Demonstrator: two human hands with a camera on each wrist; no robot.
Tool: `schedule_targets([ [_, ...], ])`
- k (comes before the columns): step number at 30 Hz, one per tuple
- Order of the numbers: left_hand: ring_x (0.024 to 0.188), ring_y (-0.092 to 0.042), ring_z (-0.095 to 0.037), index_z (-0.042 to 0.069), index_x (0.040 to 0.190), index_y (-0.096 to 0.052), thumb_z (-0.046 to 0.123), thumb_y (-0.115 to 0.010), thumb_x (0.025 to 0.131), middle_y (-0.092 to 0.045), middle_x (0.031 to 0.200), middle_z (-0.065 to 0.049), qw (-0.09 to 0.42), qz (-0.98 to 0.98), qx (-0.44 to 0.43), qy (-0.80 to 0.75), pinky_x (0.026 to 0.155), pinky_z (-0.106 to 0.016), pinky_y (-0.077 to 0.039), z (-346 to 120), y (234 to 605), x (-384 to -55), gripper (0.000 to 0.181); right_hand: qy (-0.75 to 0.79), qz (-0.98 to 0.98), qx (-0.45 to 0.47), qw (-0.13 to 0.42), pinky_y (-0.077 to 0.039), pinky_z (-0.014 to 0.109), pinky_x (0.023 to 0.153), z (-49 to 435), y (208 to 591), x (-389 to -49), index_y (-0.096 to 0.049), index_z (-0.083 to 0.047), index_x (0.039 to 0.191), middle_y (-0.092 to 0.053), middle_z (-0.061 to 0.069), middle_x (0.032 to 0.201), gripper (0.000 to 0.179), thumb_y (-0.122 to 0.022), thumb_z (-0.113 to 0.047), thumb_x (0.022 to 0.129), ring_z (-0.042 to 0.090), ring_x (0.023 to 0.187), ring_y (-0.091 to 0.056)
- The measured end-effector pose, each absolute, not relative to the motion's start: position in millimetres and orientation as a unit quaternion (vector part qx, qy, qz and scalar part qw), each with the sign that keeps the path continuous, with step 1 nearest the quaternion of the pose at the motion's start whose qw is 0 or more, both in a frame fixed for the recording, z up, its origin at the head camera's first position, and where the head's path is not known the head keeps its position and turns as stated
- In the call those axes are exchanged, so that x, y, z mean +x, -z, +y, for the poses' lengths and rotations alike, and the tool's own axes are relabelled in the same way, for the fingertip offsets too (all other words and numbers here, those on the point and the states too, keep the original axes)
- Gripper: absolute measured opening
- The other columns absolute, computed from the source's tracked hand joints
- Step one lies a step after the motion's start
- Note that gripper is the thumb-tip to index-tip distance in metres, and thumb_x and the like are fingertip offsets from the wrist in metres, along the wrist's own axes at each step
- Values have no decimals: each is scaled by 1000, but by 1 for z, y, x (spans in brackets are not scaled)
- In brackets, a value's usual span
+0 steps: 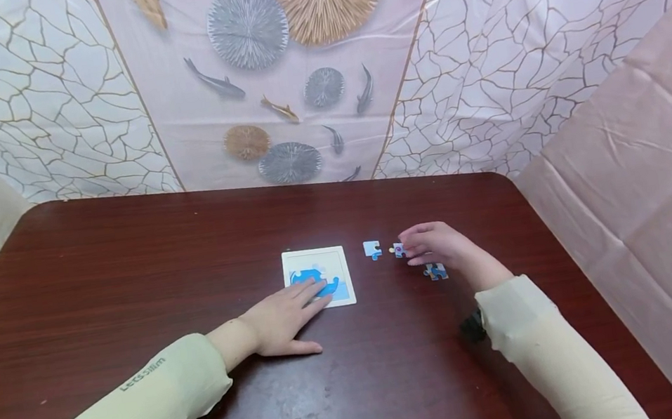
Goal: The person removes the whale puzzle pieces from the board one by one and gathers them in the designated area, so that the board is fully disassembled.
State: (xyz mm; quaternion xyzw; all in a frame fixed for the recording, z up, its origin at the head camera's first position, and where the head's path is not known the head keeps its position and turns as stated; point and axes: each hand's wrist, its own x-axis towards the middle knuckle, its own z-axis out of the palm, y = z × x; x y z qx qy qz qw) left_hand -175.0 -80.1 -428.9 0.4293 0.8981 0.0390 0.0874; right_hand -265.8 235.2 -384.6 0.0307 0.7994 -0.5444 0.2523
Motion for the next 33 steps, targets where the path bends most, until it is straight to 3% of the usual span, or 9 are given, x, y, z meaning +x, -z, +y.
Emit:
schedule_targets([
  [12,144,-15,-35,12,149,-26,59,-47,89,-17,156,-16,81,899,427,-51,116,-47,-21,-87,429,-173,79,568,777,13,271,-57,27,71,182,386,-267,-46,13,128,-63,4,81,41,-53,-10,94,11,70,-62],
  [20,144,-13,-37,13,149,-26,60,-47,89,-16,156,-17,76,900,425,-59,116,-50,-18,-100,432,-174,79,548,791,7,273,-57,33,76,152,391,-267,-55,8,122,-65,17,99,36,-57,-11,92,15,75,-65],
  [27,145,-13,-33,14,150,-23,61,-47,89,-13,157,-15,90,907,404,-72,116,-50,-17,-112,434,-173,81,544,790,15,284,-57,34,77,134,396,-265,-60,4,117,-68,11,88,32,-60,-13,90,17,75,-66],
  [33,145,-14,-34,14,150,-23,61,-47,88,-13,157,-15,85,907,406,-73,115,-51,-18,-118,433,-172,81,531,796,8,292,-57,33,77,127,400,-262,-61,2,118,-68,14,97,32,-59,-14,90,17,78,-66],
])
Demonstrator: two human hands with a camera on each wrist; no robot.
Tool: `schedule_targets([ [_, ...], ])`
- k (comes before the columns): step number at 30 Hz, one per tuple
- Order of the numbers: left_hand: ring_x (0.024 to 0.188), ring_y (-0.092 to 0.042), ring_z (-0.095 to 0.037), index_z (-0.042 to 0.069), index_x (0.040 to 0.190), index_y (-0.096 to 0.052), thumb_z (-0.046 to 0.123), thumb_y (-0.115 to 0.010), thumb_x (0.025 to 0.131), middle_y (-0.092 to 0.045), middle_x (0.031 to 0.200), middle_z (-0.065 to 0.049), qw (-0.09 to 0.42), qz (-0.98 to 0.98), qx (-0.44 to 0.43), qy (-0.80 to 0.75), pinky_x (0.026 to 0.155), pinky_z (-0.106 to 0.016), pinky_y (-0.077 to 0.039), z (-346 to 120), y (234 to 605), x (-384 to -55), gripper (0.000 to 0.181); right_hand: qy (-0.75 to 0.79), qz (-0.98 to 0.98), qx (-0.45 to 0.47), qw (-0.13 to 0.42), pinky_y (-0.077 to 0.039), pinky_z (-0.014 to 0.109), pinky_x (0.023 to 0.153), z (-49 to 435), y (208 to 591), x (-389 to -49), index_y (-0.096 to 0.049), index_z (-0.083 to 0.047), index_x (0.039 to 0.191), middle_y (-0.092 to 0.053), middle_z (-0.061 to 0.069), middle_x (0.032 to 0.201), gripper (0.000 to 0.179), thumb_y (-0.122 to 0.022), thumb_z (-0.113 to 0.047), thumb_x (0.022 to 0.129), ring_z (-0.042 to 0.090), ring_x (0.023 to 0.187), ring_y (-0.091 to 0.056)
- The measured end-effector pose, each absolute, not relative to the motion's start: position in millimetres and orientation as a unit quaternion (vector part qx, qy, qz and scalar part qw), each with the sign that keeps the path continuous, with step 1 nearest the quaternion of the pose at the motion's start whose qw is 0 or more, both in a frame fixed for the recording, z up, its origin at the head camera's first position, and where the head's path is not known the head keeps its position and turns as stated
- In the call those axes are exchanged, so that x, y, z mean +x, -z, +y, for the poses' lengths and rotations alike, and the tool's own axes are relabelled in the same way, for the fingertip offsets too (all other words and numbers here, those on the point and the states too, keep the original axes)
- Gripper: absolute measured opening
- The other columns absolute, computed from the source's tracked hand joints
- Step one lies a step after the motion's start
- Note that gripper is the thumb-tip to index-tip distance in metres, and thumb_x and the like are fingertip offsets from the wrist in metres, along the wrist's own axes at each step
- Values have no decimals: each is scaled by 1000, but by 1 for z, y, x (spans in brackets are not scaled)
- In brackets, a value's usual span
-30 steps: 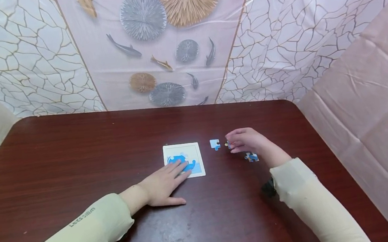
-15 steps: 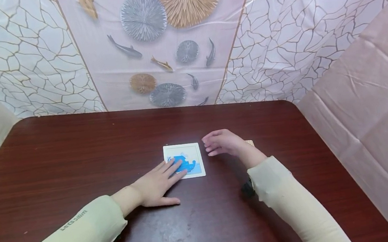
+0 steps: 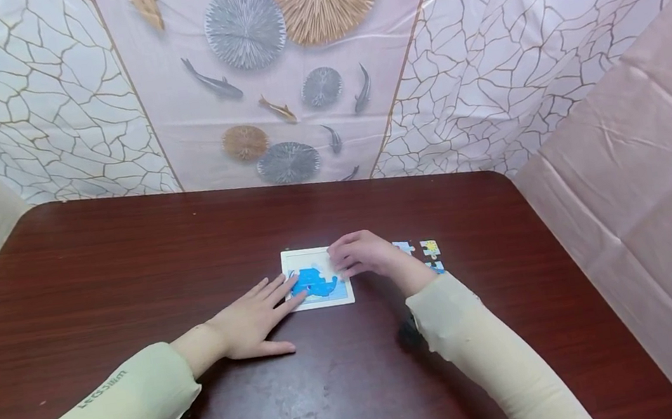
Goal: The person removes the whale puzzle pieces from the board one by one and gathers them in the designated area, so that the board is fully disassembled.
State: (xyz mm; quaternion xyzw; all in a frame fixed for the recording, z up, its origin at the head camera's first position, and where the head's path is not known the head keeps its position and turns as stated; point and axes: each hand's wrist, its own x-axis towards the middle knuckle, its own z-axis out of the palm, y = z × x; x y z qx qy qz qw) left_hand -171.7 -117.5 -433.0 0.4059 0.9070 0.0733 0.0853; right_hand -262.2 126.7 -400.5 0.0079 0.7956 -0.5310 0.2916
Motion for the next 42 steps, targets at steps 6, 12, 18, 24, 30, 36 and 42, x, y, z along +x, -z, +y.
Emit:
schedule_targets([
  [6,145,-15,-32,13,149,-24,60,-46,89,-14,157,-16,79,905,413,-64,115,-51,-19,-119,433,-172,80,524,798,0,299,-56,33,81,121,403,-260,-60,2,119,-68,19,106,33,-60,-16,90,18,84,-69],
  [12,144,-16,-33,11,150,-23,60,-46,89,-15,156,-17,73,903,419,-62,115,-50,-19,-118,435,-173,81,518,799,6,305,-56,32,80,116,406,-260,-60,1,119,-67,19,109,33,-60,-16,91,20,90,-69],
  [18,144,-15,-33,12,150,-23,61,-46,88,-15,157,-16,86,905,412,-61,116,-51,-18,-116,436,-173,82,506,810,-1,295,-57,30,76,112,407,-259,-61,2,117,-68,19,105,31,-59,-15,91,20,88,-69],
  [24,144,-16,-32,13,149,-25,62,-47,88,-16,156,-15,92,908,403,-68,116,-51,-17,-115,437,-175,82,485,829,-1,280,-57,29,74,107,409,-258,-63,2,113,-70,18,100,29,-59,-16,91,18,85,-69],
  [30,145,-16,-31,14,149,-25,62,-47,87,-16,157,-14,101,909,399,-66,116,-50,-17,-114,434,-175,81,482,833,0,272,-57,30,77,104,410,-259,-64,2,112,-69,18,101,28,-58,-18,92,17,81,-68],
  [36,144,-17,-32,14,149,-27,62,-47,88,-18,156,-15,97,909,401,-67,116,-50,-18,-114,431,-175,80,486,832,3,267,-56,31,78,103,412,-259,-64,1,112,-68,19,101,28,-59,-18,92,17,80,-68],
  [42,144,-17,-32,13,149,-27,61,-47,88,-18,156,-15,105,909,397,-76,116,-48,-18,-113,429,-174,79,486,833,13,262,-57,29,76,101,412,-259,-64,0,111,-69,18,100,27,-60,-18,91,17,80,-68],
])
